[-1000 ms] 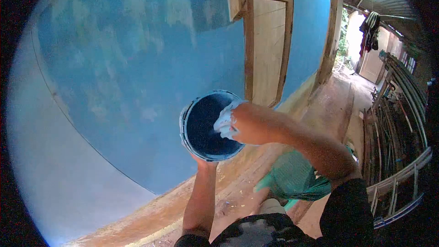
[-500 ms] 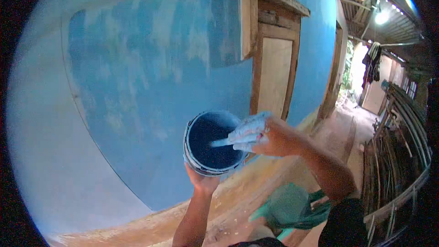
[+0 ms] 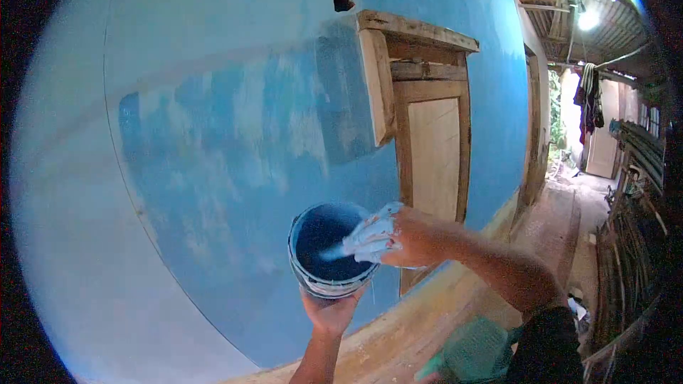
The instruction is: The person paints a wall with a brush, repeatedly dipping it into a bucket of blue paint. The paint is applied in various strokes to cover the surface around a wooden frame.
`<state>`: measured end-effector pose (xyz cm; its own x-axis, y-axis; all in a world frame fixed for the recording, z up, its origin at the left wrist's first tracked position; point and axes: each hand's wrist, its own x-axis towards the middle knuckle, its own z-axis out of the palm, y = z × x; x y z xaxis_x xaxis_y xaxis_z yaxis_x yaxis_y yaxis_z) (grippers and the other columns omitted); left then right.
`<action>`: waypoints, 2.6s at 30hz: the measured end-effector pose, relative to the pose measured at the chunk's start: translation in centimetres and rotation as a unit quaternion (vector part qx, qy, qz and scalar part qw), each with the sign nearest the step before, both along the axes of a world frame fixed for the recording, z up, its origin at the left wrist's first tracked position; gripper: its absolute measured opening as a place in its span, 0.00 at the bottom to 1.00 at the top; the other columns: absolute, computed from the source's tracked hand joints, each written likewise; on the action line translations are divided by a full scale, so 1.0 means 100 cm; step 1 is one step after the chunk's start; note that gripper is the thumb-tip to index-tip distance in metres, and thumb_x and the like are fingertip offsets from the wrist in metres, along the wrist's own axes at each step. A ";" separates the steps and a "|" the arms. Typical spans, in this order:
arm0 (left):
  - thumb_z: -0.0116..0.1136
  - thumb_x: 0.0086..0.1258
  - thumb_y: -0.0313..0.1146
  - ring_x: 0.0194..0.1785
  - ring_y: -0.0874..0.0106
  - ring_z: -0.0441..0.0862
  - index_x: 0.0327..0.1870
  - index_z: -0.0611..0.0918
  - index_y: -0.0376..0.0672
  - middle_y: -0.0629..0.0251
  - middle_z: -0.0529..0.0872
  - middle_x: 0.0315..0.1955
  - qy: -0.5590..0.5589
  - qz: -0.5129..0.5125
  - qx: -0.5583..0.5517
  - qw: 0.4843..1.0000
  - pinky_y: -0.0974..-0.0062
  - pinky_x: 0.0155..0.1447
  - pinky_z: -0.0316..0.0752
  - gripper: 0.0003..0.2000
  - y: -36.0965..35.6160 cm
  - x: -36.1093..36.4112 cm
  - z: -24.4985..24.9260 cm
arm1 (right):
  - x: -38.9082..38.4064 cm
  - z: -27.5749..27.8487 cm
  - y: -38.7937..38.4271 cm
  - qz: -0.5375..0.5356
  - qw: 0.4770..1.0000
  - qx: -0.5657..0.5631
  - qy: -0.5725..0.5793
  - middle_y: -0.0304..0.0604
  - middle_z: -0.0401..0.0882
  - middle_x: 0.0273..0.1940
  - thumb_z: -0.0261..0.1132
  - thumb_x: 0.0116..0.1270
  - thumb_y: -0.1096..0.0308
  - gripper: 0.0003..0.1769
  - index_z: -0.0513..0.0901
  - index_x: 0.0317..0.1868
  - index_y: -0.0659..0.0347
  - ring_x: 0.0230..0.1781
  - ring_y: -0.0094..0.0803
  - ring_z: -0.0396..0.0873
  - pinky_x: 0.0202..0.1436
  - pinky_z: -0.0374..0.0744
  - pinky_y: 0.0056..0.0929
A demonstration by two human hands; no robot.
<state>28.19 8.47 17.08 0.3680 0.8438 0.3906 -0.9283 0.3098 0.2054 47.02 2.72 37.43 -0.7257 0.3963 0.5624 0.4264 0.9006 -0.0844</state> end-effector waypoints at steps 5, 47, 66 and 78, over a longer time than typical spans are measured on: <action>0.47 0.70 0.63 0.75 0.44 0.60 0.76 0.61 0.50 0.52 0.60 0.75 0.030 0.023 0.032 0.999 0.35 0.72 0.60 0.38 0.005 0.012 0.016 | 0.014 0.020 -0.004 0.006 0.998 0.029 0.048 0.51 0.86 0.46 0.69 0.61 0.70 0.14 0.86 0.48 0.59 0.45 0.48 0.85 0.49 0.83 0.42; 0.43 0.71 0.64 0.75 0.43 0.61 0.78 0.58 0.51 0.53 0.58 0.77 0.019 0.046 0.028 0.998 0.33 0.70 0.62 0.39 0.039 0.053 0.069 | 0.053 0.203 0.191 -0.126 0.835 0.393 0.363 0.51 0.83 0.31 0.70 0.59 0.67 0.09 0.84 0.39 0.59 0.32 0.51 0.82 0.37 0.79 0.46; 0.45 0.71 0.63 0.75 0.42 0.60 0.78 0.57 0.52 0.52 0.56 0.77 0.013 0.080 -0.001 0.997 0.31 0.70 0.60 0.38 0.025 0.040 0.066 | 0.060 0.183 0.181 -0.052 0.867 0.419 0.264 0.51 0.86 0.44 0.69 0.60 0.72 0.10 0.85 0.43 0.64 0.41 0.48 0.85 0.42 0.84 0.42; 0.43 0.73 0.59 0.72 0.41 0.66 0.77 0.60 0.50 0.49 0.61 0.75 0.006 0.166 -0.044 0.985 0.32 0.66 0.68 0.35 -0.005 0.036 0.057 | 0.109 0.040 0.173 0.041 0.973 0.228 -0.024 0.48 0.84 0.47 0.62 0.66 0.71 0.12 0.82 0.49 0.58 0.41 0.44 0.85 0.43 0.86 0.41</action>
